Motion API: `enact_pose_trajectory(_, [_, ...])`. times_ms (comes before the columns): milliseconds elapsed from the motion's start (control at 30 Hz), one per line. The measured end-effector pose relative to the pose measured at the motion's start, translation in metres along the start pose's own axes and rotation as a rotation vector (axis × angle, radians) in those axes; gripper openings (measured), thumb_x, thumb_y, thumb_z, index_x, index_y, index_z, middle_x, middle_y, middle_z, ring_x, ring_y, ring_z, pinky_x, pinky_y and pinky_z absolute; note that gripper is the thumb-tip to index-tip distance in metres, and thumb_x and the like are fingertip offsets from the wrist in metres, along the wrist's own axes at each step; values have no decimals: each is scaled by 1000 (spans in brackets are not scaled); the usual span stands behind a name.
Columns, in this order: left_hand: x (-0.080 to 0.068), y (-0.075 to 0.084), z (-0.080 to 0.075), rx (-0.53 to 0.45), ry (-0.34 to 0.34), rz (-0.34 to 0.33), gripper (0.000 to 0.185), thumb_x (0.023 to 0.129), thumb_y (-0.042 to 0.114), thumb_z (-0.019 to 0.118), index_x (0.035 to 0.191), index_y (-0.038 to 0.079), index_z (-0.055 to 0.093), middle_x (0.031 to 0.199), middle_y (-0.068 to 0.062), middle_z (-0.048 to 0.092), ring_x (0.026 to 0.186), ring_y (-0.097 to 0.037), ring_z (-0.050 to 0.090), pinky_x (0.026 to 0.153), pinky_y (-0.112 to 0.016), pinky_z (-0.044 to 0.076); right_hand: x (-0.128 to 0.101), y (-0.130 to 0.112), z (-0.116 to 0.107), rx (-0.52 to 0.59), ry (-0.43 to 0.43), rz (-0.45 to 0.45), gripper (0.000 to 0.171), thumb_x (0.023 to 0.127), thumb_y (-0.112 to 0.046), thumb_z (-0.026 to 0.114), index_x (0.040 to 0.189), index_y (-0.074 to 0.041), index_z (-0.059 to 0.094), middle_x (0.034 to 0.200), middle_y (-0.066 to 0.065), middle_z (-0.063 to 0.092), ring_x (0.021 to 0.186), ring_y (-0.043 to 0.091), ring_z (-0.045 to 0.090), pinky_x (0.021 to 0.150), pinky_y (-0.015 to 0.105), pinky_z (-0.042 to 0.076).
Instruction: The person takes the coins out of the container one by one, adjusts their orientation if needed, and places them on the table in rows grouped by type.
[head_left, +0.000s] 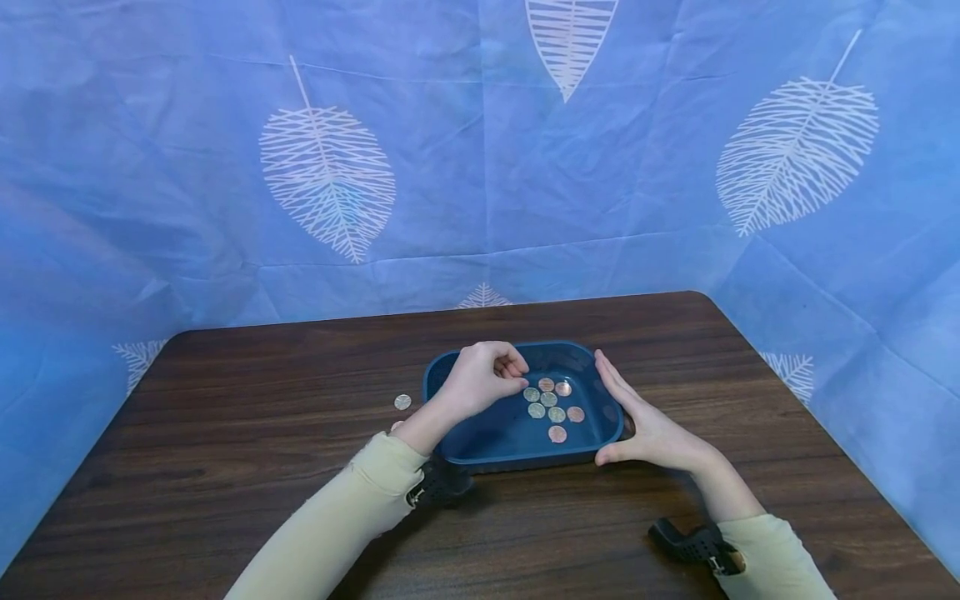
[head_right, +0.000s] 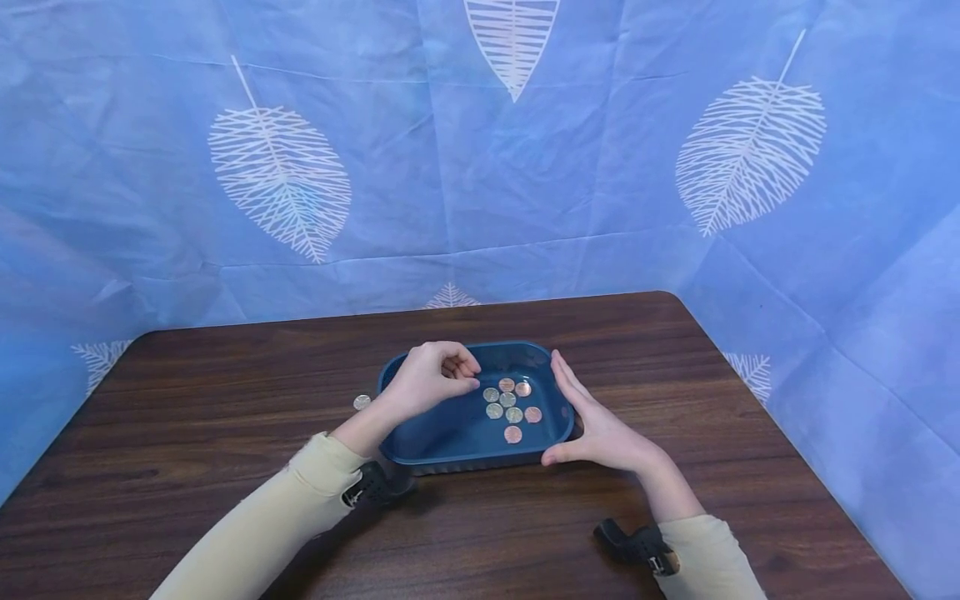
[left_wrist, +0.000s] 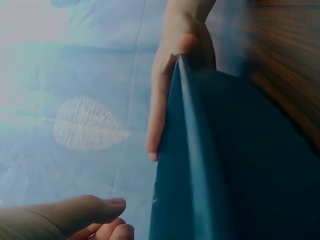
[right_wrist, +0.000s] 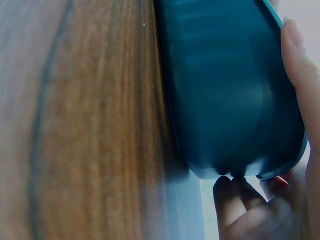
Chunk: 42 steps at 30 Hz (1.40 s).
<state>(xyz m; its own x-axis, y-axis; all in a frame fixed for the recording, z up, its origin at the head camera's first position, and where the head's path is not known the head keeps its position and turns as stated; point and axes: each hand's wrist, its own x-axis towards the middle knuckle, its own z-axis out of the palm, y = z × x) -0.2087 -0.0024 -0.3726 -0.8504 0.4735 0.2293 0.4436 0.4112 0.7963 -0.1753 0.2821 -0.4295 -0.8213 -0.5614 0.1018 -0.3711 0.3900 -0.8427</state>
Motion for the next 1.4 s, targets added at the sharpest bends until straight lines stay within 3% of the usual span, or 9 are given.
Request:
enact_pose_trajectory(133, [5, -4, 13, -1, -7, -11, 6, 84, 2, 71, 89, 0, 68, 76, -1, 60, 68, -12, 56, 63, -21, 48, 1, 0, 1, 7, -5, -3, 120, 76, -14, 82, 153, -22, -10, 158, -1, -18, 141, 39, -11, 101, 62, 26])
enact_pose_trajectory(367, [8, -15, 30, 30, -56, -63, 4, 83, 1, 70, 86, -1, 68, 73, -1, 60, 66, -9, 55, 61, -19, 47, 3, -2, 2, 13, -16, -4, 119, 78, -16, 81, 153, -20, -11, 158, 1, -19, 141, 39, -11, 101, 57, 29])
enact_pose_trajectory(633, [11, -19, 32, 68, -138, -101, 14, 83, 0, 71, 97, -2, 71, 82, -4, 65, 72, -12, 60, 66, -20, 48, 4, -2, 0, 30, -12, -13, 119, 78, -20, 81, 153, -24, -11, 157, 1, -20, 141, 39, -14, 100, 69, 20])
enact_pose_trajectory(1000, [15, -24, 40, 203, -209, -102, 24, 86, 1, 69, 110, 2, 71, 97, -6, 69, 81, -12, 61, 70, -19, 48, 0, -2, -1, 15, 7, 2, 119, 77, -16, 81, 153, -25, -9, 158, 0, -19, 141, 39, -15, 98, 71, 19])
enact_pose_trajectory(1233, [15, -25, 41, 226, -252, -91, 20, 84, -1, 69, 103, 3, 73, 92, -5, 68, 75, -9, 58, 68, -18, 47, 0, -1, 0, 11, 3, -5, 118, 77, -16, 81, 153, -27, -9, 158, 5, -19, 141, 40, -14, 98, 71, 19])
enact_pose_trajectory(1400, [15, -25, 43, 242, -280, -100, 12, 85, 2, 70, 96, 5, 73, 84, 0, 65, 71, -7, 53, 65, -17, 46, 0, -1, 0, 30, -3, -8, 118, 78, -14, 80, 152, -31, -9, 157, -1, -19, 140, 40, -15, 98, 70, 22])
